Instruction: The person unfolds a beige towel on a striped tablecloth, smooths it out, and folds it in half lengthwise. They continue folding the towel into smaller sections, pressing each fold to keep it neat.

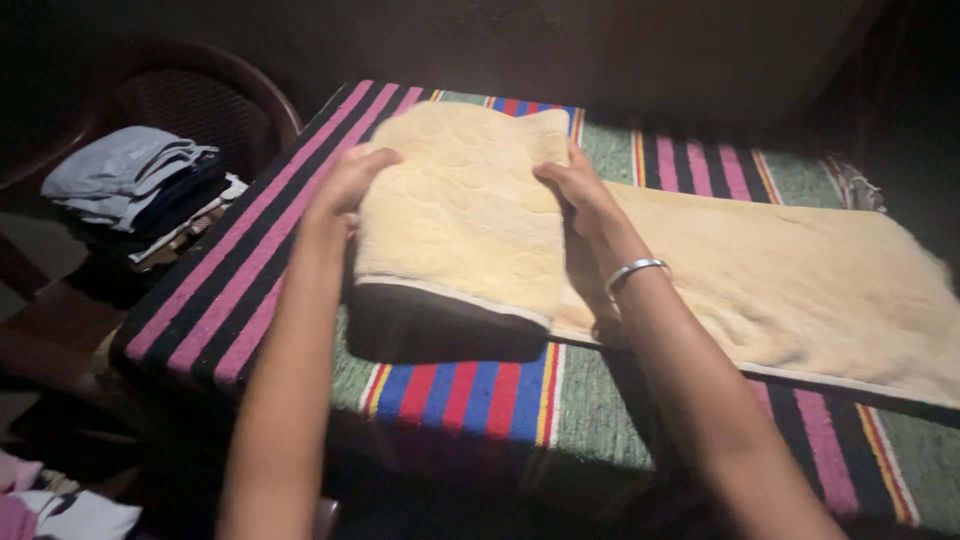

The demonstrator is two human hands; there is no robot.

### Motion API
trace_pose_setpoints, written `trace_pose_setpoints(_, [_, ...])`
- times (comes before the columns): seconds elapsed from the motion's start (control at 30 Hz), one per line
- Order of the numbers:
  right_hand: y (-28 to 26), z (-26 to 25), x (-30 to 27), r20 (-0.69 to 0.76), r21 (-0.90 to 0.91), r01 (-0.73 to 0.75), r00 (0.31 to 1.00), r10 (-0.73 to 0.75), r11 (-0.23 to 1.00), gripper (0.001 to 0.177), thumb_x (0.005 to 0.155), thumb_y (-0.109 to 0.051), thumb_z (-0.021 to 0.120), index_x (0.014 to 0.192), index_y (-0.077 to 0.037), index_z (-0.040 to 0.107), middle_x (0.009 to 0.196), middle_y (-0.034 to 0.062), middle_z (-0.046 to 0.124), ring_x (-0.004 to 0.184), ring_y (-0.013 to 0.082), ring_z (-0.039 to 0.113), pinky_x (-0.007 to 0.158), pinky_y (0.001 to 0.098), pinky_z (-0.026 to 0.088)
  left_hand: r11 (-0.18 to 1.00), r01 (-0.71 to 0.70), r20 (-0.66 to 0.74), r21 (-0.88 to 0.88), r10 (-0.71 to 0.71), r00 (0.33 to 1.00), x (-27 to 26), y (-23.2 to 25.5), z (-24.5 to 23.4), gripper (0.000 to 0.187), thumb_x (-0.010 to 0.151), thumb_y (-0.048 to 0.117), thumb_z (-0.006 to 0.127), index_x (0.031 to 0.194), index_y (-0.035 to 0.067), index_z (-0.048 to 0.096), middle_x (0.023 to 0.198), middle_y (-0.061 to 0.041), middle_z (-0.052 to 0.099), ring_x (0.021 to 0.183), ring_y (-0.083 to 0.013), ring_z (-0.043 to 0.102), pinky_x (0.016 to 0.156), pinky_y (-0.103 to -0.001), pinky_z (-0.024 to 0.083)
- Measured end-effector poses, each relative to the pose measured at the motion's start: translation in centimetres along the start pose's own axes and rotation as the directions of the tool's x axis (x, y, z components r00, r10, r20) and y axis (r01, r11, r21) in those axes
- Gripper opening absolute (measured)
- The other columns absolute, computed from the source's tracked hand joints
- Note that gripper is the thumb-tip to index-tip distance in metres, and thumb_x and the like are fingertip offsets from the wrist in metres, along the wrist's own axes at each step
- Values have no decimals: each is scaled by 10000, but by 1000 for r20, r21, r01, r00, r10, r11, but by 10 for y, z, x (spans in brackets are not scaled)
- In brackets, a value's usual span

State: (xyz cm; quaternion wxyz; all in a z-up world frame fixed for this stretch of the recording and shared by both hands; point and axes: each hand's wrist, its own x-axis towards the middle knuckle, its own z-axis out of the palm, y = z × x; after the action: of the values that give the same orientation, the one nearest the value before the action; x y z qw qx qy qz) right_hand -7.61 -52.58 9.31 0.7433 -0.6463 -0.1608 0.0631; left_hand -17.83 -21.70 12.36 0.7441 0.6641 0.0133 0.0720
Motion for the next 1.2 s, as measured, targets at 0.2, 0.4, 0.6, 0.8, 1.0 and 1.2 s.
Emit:
trace_pose_setpoints(0.2, [51,68,21,93,28,8,996,-11,1000,665,890,-26,679,1488,-97,398,1251,95,648,1145,219,671,934,320,589,970,160,-175,183,-128,976,-24,-11,-78,366,929,245,646,1221,31,692,1116,-118,755,958,-195,735,826,-332,576])
trace_pose_setpoints(0.4, [87,88,34,29,-118,154,988,-152,981,753,828,56,671,1512,-95,395,1199,135,621,966,211,629,717,327,541,887,261,-96,380,-243,965,-28,-46,-96,448,940,337,666,1252,16,691,1120,-114,760,981,-201,720,851,-340,552])
trace_pose_setpoints(0.6, [62,83,20,0,152,87,996,-88,985,879,857,-63,679,1601,-188,229,1343,118,613,1132,193,664,894,319,574,890,-233,-129,392,304,944,2,-28,-93,523,860,236,779,1265,-58,629,1147,-162,735,983,-195,717,831,-320,591])
trace_pose_setpoints(0.8, [61,84,11,-46,-813,145,950,-310,564,970,842,-329,791,1577,-85,207,1408,272,517,1279,434,513,1049,543,419,730,146,-215,668,2,977,-16,-65,-113,903,814,513,780,1357,-151,495,1272,-287,648,1130,-305,673,942,-379,543])
trace_pose_setpoints(1.0, [76,86,2,6,-929,178,884,-467,325,706,924,-339,706,1518,-94,414,1443,302,479,1328,462,446,1036,590,374,505,242,-139,828,-233,963,-35,-67,-127,1229,698,765,751,1433,-162,416,1376,-329,588,1282,-371,607,1073,-402,488])
trace_pose_setpoints(1.2, [54,99,-15,341,-875,452,830,-441,174,528,999,-336,608,1474,-127,513,1530,292,470,1395,430,455,1163,540,383,168,150,-156,974,24,987,-54,-34,-70,1012,813,710,587,1584,93,368,1554,-170,533,1479,-329,489,1208,-519,379])
